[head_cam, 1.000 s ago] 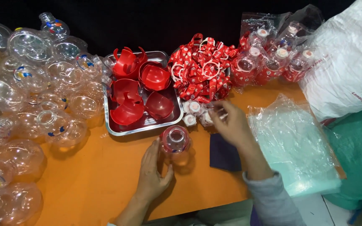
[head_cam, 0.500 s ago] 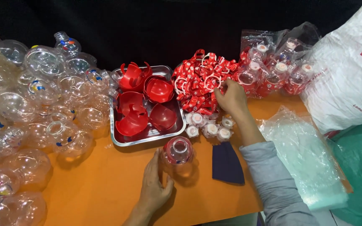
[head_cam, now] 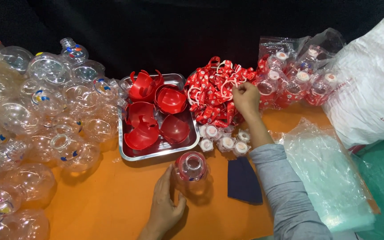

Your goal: Assembling a plastic bottle by attaching a red base component and a red decorative strap.

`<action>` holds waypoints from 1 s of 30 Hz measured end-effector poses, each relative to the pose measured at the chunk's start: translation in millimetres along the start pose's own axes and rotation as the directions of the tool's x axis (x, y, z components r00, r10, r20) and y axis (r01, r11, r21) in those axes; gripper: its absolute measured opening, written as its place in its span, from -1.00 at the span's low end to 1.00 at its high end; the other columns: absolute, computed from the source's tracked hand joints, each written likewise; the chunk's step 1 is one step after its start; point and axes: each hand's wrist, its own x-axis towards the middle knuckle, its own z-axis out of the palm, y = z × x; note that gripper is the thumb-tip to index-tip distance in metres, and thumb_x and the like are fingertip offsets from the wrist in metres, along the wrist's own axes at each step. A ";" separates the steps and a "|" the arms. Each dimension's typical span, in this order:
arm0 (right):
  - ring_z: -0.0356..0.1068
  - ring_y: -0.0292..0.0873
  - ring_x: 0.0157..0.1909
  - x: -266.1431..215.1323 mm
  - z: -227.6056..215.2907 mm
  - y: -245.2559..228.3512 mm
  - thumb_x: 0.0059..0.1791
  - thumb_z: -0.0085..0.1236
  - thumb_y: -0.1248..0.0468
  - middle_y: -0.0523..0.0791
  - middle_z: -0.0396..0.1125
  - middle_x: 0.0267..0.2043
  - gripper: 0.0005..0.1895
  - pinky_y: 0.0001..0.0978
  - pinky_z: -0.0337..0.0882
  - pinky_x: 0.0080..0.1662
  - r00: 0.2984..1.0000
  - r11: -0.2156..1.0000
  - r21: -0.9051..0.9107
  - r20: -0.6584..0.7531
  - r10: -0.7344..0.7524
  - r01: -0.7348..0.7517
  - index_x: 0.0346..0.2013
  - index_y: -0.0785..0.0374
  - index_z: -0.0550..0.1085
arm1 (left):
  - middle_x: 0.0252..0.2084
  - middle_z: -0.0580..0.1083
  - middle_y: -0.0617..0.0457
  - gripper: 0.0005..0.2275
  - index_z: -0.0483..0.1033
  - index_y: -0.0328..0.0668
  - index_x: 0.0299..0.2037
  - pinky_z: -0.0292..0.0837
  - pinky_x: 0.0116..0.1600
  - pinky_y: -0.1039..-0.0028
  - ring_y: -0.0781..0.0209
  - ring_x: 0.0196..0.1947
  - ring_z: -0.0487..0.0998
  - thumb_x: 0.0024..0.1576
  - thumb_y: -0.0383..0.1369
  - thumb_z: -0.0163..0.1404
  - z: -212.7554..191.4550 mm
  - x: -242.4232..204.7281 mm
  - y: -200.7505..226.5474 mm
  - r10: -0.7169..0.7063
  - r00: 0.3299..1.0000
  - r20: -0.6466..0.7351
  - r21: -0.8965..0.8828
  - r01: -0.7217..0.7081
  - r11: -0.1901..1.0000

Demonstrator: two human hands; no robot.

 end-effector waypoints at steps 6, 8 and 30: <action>0.31 -0.36 -0.46 -1.4 -25.0 -37.3 0.20 -0.05 0.30 -0.19 0.37 -0.38 -0.84 -0.62 0.35 -0.42 0.996 0.969 0.228 0.001 -0.092 0.090 -0.25 0.18 0.44 | 0.42 0.29 -0.10 -0.28 0.08 -0.25 0.44 0.21 0.40 0.14 -0.06 0.37 0.32 -0.01 -0.45 0.03 -1.8 1.1 3.1 0.020 1.000 -0.009 0.004 -0.020 1.000; 0.32 -0.33 -0.45 -4.7 -34.5 -47.5 0.20 -0.07 0.30 -0.17 0.35 -0.37 -0.85 -0.57 0.41 -0.37 0.992 0.938 0.327 -0.003 -0.126 0.120 -0.23 0.20 0.42 | 0.42 0.28 -0.11 -0.27 0.07 -0.25 0.45 0.20 0.40 0.14 -0.07 0.37 0.31 -0.01 -0.45 0.03 -1.3 1.0 1.0 0.013 1.000 0.003 0.001 -0.013 1.000; 0.18 -0.42 -0.45 -114.2 -148.5 -137.9 0.18 0.06 0.21 -0.21 0.22 -0.36 -0.84 -0.57 0.41 -0.38 0.848 0.548 0.723 -0.096 -0.522 0.420 -0.22 0.21 0.39 | 0.42 0.28 -0.10 -0.34 0.16 -0.16 0.43 0.50 0.09 0.57 0.04 0.42 0.32 0.01 -0.65 -0.20 -2.5 -3.8 -6.6 -0.100 0.993 -0.056 -0.279 0.080 0.957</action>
